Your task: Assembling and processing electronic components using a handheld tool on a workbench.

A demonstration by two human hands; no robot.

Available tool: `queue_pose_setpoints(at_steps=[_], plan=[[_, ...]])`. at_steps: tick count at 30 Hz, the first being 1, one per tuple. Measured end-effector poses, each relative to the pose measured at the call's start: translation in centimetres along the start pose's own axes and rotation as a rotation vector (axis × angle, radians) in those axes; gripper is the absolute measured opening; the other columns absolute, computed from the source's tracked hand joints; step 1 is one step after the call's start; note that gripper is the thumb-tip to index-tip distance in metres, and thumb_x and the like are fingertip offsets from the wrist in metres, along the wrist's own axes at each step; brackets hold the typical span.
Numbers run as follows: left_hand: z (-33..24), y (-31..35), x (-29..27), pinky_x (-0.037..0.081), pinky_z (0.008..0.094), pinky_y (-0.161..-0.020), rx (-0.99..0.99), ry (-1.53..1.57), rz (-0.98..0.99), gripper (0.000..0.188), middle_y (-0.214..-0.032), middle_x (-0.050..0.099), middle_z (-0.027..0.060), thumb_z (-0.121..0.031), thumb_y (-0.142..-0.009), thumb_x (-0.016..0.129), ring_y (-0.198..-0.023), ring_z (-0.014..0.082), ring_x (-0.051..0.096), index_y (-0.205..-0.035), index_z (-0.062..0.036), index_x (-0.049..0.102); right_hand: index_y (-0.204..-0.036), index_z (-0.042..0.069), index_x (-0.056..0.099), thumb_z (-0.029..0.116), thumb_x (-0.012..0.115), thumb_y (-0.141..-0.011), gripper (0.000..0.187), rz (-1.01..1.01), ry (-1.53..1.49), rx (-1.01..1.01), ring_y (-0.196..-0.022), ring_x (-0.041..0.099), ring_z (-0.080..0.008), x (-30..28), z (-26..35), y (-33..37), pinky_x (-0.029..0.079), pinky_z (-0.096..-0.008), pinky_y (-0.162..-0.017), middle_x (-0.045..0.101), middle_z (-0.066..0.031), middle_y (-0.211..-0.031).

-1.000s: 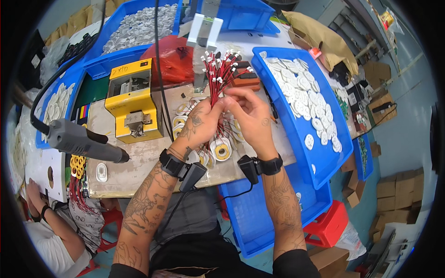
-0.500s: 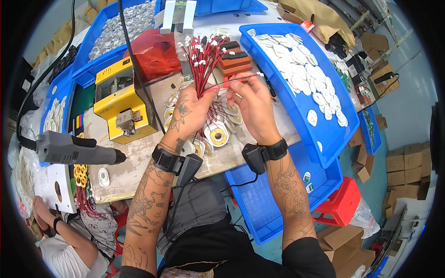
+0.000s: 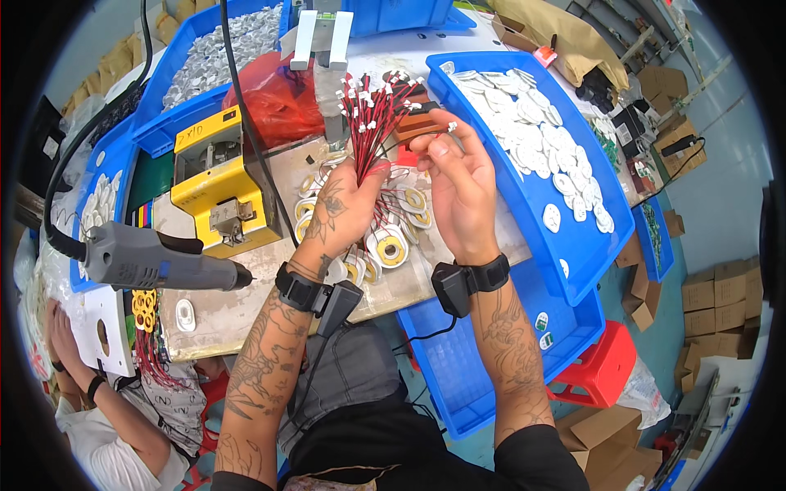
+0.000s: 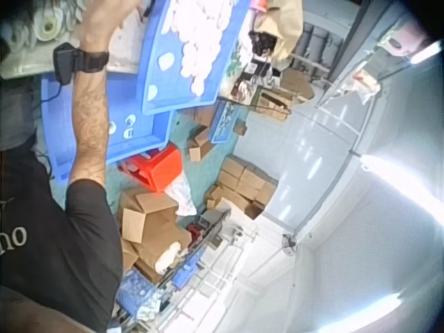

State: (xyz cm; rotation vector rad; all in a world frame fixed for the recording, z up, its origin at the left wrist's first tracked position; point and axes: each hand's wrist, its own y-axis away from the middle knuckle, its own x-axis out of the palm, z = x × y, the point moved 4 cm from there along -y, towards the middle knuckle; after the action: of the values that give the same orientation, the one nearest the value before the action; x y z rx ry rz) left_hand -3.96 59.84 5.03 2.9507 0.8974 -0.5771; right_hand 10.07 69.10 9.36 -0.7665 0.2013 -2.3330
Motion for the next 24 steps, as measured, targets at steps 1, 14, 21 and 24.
queue_pose_setpoints(at_steps=[1, 14, 21, 24], plan=[[-0.2, 0.0, 0.0, 0.045, 0.0336, -0.060, 0.036, 0.017, -0.006, 0.028, -0.075, 0.062, 0.0022, -0.027, -0.105, 0.062, -0.065, 0.0125, 0.055, -0.098, 0.0000, 0.067, -0.140, 0.000, 0.052, 0.008, 0.064, -0.105, 0.038, -0.019, 0.006, 0.000, -0.090, 0.068, -0.0130, 0.0, 0.0, 0.0, 0.052, -0.0276, -0.078, 0.076, -0.0144, -0.113], [-0.2, 0.1, 0.2, 0.053, 0.0444, -0.083, -0.024, -0.044, 0.089, 0.041, -0.095, 0.072, 0.0233, -0.034, -0.105, 0.060, -0.087, 0.0365, 0.069, -0.122, 0.0021, 0.068, -0.109, -0.003, 0.069, 0.010, 0.071, -0.102, 0.014, -0.077, 0.454, -0.052, -0.075, 0.064, -0.0057, 1.2, -0.3, -0.5, 0.050, -0.0227, -0.067, 0.071, -0.0030, -0.085], [0.4, 0.1, 0.5, 0.053, 0.0466, -0.084, -0.085, -0.042, 0.060, 0.039, -0.093, 0.071, 0.0257, -0.031, -0.102, 0.062, -0.091, 0.0406, 0.070, -0.115, 0.0046, 0.068, -0.118, 0.000, 0.060, 0.002, 0.067, -0.101, 0.018, -0.110, 0.143, -0.169, -0.088, 0.066, -0.0104, 2.4, 0.7, -0.4, 0.054, -0.0265, -0.078, 0.067, -0.0039, -0.096], [0.7, 0.1, 0.6, 0.053, 0.0466, -0.084, -0.073, -0.016, 0.068, 0.040, -0.094, 0.071, 0.0255, -0.032, -0.102, 0.062, -0.092, 0.0403, 0.069, -0.116, 0.0045, 0.068, -0.122, 0.002, 0.059, 0.000, 0.068, -0.100, 0.023, -0.070, 0.228, -0.198, -0.094, 0.066, -0.0112, 2.4, 1.4, -0.4, 0.055, -0.0270, -0.081, 0.066, -0.0044, -0.098]])
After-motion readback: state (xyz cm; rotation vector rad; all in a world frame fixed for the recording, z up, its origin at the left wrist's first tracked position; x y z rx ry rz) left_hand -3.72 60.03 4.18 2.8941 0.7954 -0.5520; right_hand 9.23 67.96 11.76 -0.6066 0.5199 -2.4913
